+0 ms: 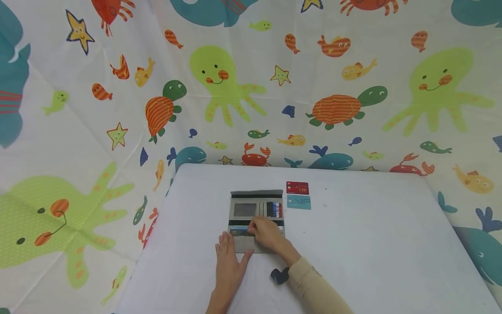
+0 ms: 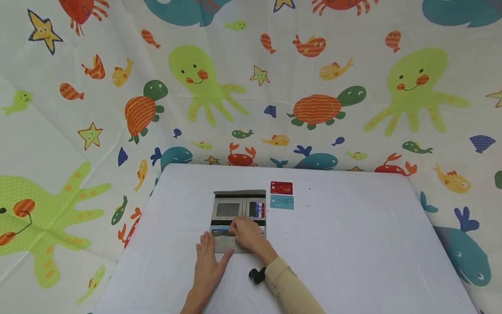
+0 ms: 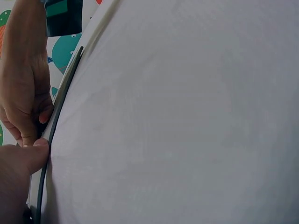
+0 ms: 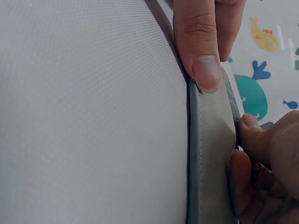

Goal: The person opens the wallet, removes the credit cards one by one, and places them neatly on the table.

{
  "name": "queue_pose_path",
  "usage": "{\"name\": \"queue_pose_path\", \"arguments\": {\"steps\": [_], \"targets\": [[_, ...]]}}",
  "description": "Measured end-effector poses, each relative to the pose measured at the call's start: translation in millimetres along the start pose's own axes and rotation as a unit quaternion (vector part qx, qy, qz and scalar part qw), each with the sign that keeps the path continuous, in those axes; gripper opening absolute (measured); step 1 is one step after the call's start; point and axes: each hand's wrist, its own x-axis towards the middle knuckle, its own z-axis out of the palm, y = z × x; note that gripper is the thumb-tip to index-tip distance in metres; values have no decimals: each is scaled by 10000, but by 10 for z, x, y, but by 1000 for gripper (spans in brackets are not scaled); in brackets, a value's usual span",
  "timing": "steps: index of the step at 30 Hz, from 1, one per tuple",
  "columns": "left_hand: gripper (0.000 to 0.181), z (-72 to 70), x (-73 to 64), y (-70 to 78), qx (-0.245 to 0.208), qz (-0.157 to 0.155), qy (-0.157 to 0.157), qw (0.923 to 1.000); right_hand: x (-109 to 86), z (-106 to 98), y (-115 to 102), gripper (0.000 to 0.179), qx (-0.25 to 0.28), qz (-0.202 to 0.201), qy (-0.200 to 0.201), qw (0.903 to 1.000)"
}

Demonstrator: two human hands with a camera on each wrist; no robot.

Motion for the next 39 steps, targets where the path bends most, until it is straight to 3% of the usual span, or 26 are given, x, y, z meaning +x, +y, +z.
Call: {"name": "queue_pose_path", "arguments": {"steps": [11,19,29,39], "targets": [[90,-2,-2,18,45,80,100,9999,-15,19,5,10,110,31,223,9997],[92,-5,6,18,103,-80,-122,9998,0,31,-3,9,159,168,226,9995],[94,0,4,19,186,-114,-157,9996,-5,31,16,10,262,222,263,9991],[95,-12,12,22,298,-149,-245,9991,-21,-71,101,29,625,152,-21,9979]]}}
